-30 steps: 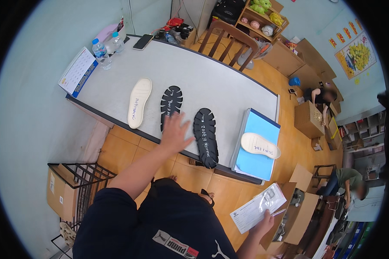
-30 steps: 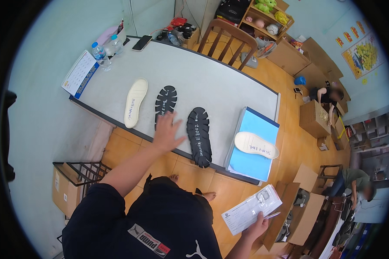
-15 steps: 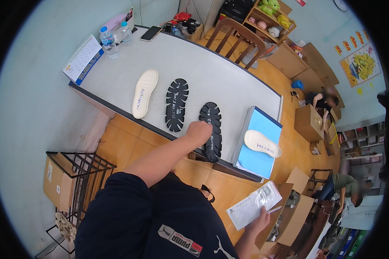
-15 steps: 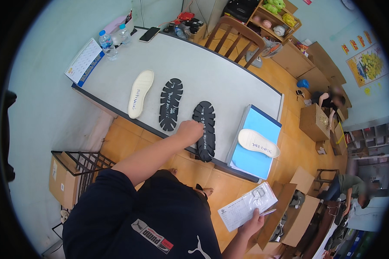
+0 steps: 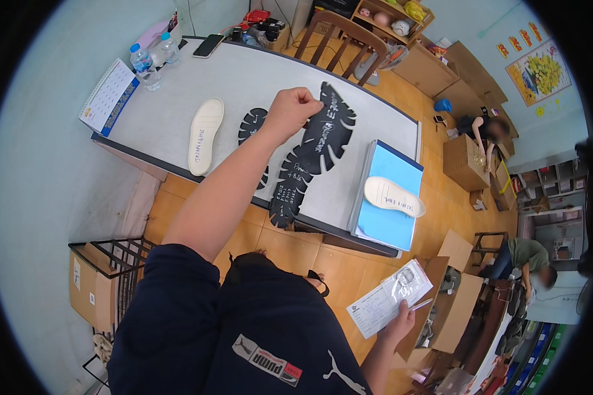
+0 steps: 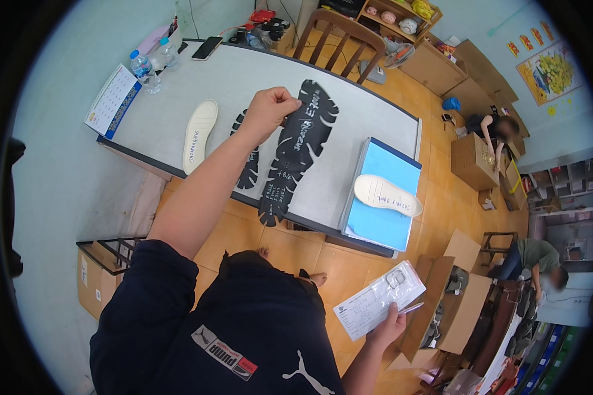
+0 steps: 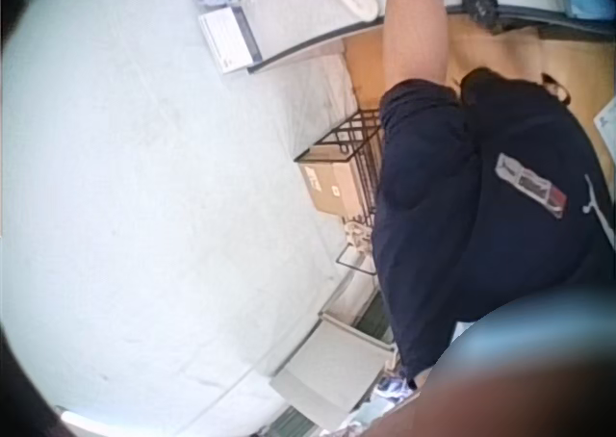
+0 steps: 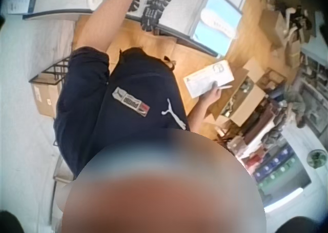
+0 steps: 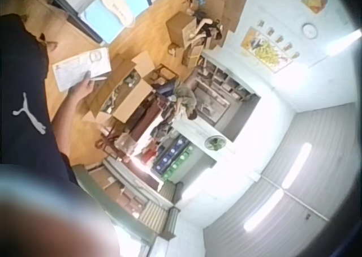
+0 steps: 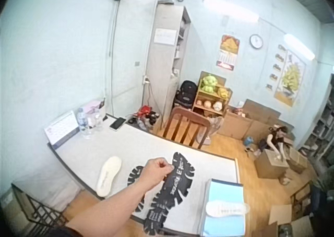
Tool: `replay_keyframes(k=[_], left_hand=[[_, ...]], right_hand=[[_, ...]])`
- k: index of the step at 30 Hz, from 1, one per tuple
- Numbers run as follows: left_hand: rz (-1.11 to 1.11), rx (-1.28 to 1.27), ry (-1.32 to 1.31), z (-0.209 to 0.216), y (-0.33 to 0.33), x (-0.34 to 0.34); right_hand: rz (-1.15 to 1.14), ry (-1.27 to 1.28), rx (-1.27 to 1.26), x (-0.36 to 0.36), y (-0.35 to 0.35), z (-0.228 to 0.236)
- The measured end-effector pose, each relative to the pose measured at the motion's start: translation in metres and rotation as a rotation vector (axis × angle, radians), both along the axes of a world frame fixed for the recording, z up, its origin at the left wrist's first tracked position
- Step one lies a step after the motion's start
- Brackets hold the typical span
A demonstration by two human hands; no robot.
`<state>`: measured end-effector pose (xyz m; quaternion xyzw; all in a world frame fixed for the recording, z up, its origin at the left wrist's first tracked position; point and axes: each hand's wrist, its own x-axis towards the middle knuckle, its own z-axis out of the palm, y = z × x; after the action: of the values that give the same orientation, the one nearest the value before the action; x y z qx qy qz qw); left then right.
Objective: The person moves a hand truck loaded with wrapped packages through a warehouse, then enters an office area. They place several shoe insoles on a table, retrieve a blue marker, and write text on the insoles. The person also handles documents and retrieves items from storage bins.
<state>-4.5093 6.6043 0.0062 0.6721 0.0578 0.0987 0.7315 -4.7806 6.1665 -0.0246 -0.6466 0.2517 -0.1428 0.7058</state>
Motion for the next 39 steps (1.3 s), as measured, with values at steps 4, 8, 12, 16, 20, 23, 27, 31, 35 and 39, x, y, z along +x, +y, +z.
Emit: replay_keyframes(k=[4, 8, 12, 16, 20, 23, 27, 31, 35, 39], left_hand=[[-0.014, 0.156, 0.079, -0.007, -0.021, 0.011], [0.073, 1.001, 0.198, -0.053, -0.03, -0.011], [0.005, 1.085, 0.458, -0.103, -0.021, -0.03], [0.01, 1.079, 0.559, -0.13, -0.003, -0.017], [0.151, 0.797, 0.391, -0.124, 0.025, 0.01], [0.348, 0.87, 0.03, -0.107, 0.013, 0.02], [-0.164, 1.038, -0.029, -0.107, -0.067, -0.015], [-0.393, 1.35, -0.298, -0.131, -0.111, -0.057], [-0.305, 1.336, -0.296, -0.15, -0.109, -0.063], [-0.27, 1.302, -0.352, -0.159, -0.103, -0.062]], right_hand=[[-0.014, 0.001, -0.019, -0.002, 0.002, -0.001], [-0.019, -0.001, 0.014, -0.005, 0.003, -0.003], [-0.039, 0.036, -0.012, -0.011, 0.003, -0.005], [-0.062, 0.044, -0.018, -0.017, -0.001, -0.004], [-0.105, 0.078, -0.02, -0.02, -0.007, 0.0], [-0.097, 0.03, -0.027, -0.023, -0.007, 0.002], [-0.112, 0.029, -0.025, -0.024, -0.006, 0.001], [-0.099, 0.013, -0.016, -0.027, -0.01, -0.001], [-0.117, 0.013, -0.007, -0.029, -0.014, -0.002], [-0.078, 0.03, -0.013, -0.024, -0.015, -0.005]])
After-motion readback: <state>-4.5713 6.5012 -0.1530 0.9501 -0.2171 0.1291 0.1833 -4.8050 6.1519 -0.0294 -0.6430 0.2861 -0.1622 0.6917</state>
